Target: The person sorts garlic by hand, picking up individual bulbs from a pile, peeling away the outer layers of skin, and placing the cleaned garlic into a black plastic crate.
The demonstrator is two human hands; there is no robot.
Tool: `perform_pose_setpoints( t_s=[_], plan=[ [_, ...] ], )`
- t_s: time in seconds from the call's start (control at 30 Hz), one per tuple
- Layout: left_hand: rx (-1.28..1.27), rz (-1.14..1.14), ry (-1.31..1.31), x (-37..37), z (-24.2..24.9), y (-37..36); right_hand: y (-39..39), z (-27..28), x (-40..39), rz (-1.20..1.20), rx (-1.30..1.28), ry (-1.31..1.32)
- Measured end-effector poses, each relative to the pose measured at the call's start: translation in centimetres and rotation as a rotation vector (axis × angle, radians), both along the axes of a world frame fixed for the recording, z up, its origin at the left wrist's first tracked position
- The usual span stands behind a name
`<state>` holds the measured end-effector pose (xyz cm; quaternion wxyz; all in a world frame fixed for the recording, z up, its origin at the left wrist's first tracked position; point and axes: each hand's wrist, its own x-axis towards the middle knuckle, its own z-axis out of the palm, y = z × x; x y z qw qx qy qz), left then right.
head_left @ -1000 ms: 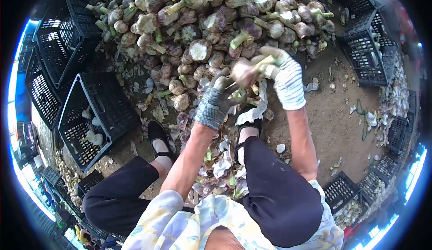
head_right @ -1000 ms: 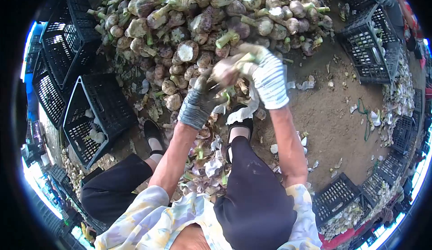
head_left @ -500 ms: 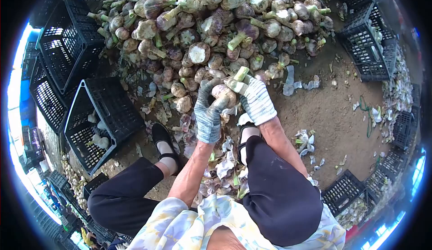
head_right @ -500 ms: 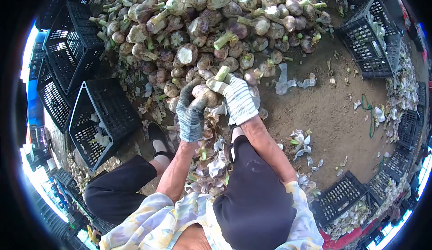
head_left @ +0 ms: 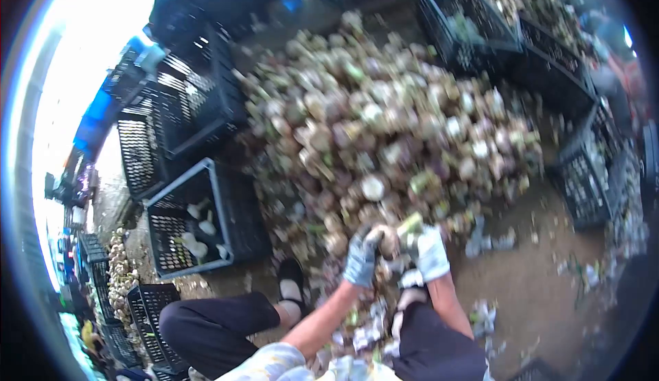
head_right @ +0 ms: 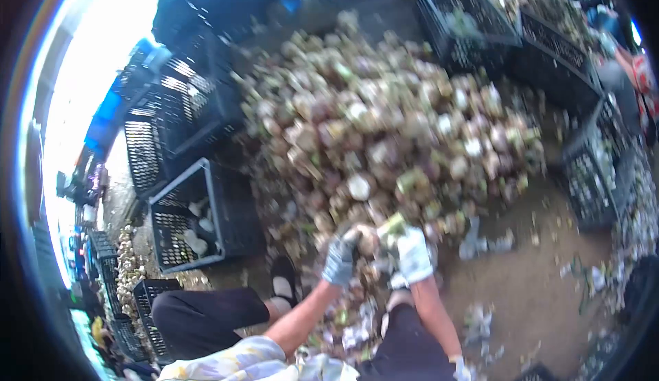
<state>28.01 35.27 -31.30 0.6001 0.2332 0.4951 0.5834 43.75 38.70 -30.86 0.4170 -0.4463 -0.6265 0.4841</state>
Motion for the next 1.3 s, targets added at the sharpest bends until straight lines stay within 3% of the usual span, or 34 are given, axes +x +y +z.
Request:
perform_pose_setpoints(
  t_s=[0.03, 0.07, 0.17, 0.2, 0.27, 0.33, 0.4, 0.47, 0.53, 0.57, 0.6, 0.67, 0.7, 0.73, 0.8, 0.83, 0.87, 0.93, 0.97, 1.0, 1.07, 1.13, 1.17, 1.2, 1.23, 1.27, 1.3],
  plan=[
    [-0.180, 0.079, -0.391, -0.1, -0.9, 0.1, -0.3, 1.8, -0.9, -0.040, -0.207, 0.131],
    [-0.360, 0.070, -0.408, -0.3, 1.1, 0.3, -1.0, 3.5, -1.3, -0.081, -0.430, 0.249],
    [-0.453, 0.130, -0.499, -1.2, 1.9, 1.0, -1.0, 2.9, -2.1, -0.153, 0.044, -0.147],
    [-0.542, 0.068, -0.461, -1.9, 2.1, 1.2, -0.9, 2.8, -2.6, -0.222, 0.325, -0.281],
    [-0.647, 0.023, -0.299, -2.2, 2.4, 1.5, -1.2, 3.5, -2.0, -0.066, -0.108, -0.013],
    [-0.632, 0.085, -0.350, -1.5, 3.2, 2.1, -1.3, 6.6, -1.3, 0.055, -0.603, 0.519],
    [-0.420, -0.029, -0.432, -1.3, 3.5, 1.9, -1.6, 3.9, -1.0, 0.011, -0.532, 0.401],
    [-0.045, -0.112, 0.248, -0.5, 3.8, 1.2, -1.7, 2.8, -0.9, -0.042, -0.591, 0.526],
    [0.429, 0.093, 1.065, 1.2, 4.9, 0.6, -1.6, 4.8, -0.7, -0.026, -0.795, 0.843],
    [0.386, 0.046, 0.844, 1.8, 5.5, -0.5, -1.7, 5.9, -0.3, 0.028, -0.755, 0.821],
    [0.384, 0.043, 0.842, 1.5, 5.5, -0.4, -1.8, 4.4, 0.2, 0.061, -0.510, 0.453],
    [-0.068, 0.015, -0.053, 0.0, 5.8, -0.2, -1.8, 5.5, 0.1, 0.095, -0.299, 0.300],
    [-0.286, -0.071, -0.320, -0.5, 5.0, 0.2, -1.3, 6.4, 0.4, 0.175, -0.456, 0.298],
    [-0.277, -0.076, -0.318, -0.8, 4.4, 0.8, -1.1, 6.2, 0.7, 0.173, -0.446, 0.299],
    [-0.544, -0.209, -0.434, -1.5, 2.9, 1.2, -1.2, 4.8, 0.8, 0.173, -0.470, 0.349],
    [-0.492, -0.251, -0.196, -1.9, 0.3, 1.8, -1.5, 4.2, 0.6, 0.114, -0.469, 0.371],
    [-0.217, -0.142, 0.272, -0.8, 2.9, 1.4, -1.8, 2.8, 0.0, 0.115, -0.464, 0.369],
    [-0.015, 0.059, 0.118, -0.1, -2.9, 1.3, -2.6, 0.4, -1.8, -0.154, -0.203, 0.038],
    [0.267, -0.034, 0.825, 1.4, 2.1, 0.6, -2.9, 1.1, -2.7, -0.186, 0.001, -0.144],
    [-0.003, -0.165, 0.933, 2.1, 3.3, -0.3, -3.1, 0.1, -2.8, -0.228, 0.329, -0.215],
    [0.208, -0.114, 0.745, 1.6, 1.7, -0.4, -2.9, 1.3, -1.5, -0.023, -0.193, 0.001],
    [0.136, -0.039, 0.322, 2.3, 3.3, -0.6, -2.8, 4.3, -1.1, -0.006, -0.332, 0.280],
    [0.168, -0.015, 0.408, 2.0, 4.0, -0.4, -2.8, 4.6, -1.0, -0.025, -0.332, 0.254],
    [0.247, -0.033, 0.733, 1.4, 2.9, -0.2, -3.0, 5.1, -0.9, -0.011, -0.230, 0.211],
    [0.310, -0.102, 0.929, 0.6, 1.8, 0.0, -3.3, 4.9, -1.3, -0.055, -0.301, 0.240],
    [0.329, -0.101, 0.976, 0.2, 1.1, -0.1, -3.4, 5.7, -1.1, -0.068, -0.187, 0.178],
    [0.089, -0.164, 0.533, -0.2, 1.2, -0.9, -3.8, 5.5, -0.6, -0.073, -0.330, 0.095]
  ],
)
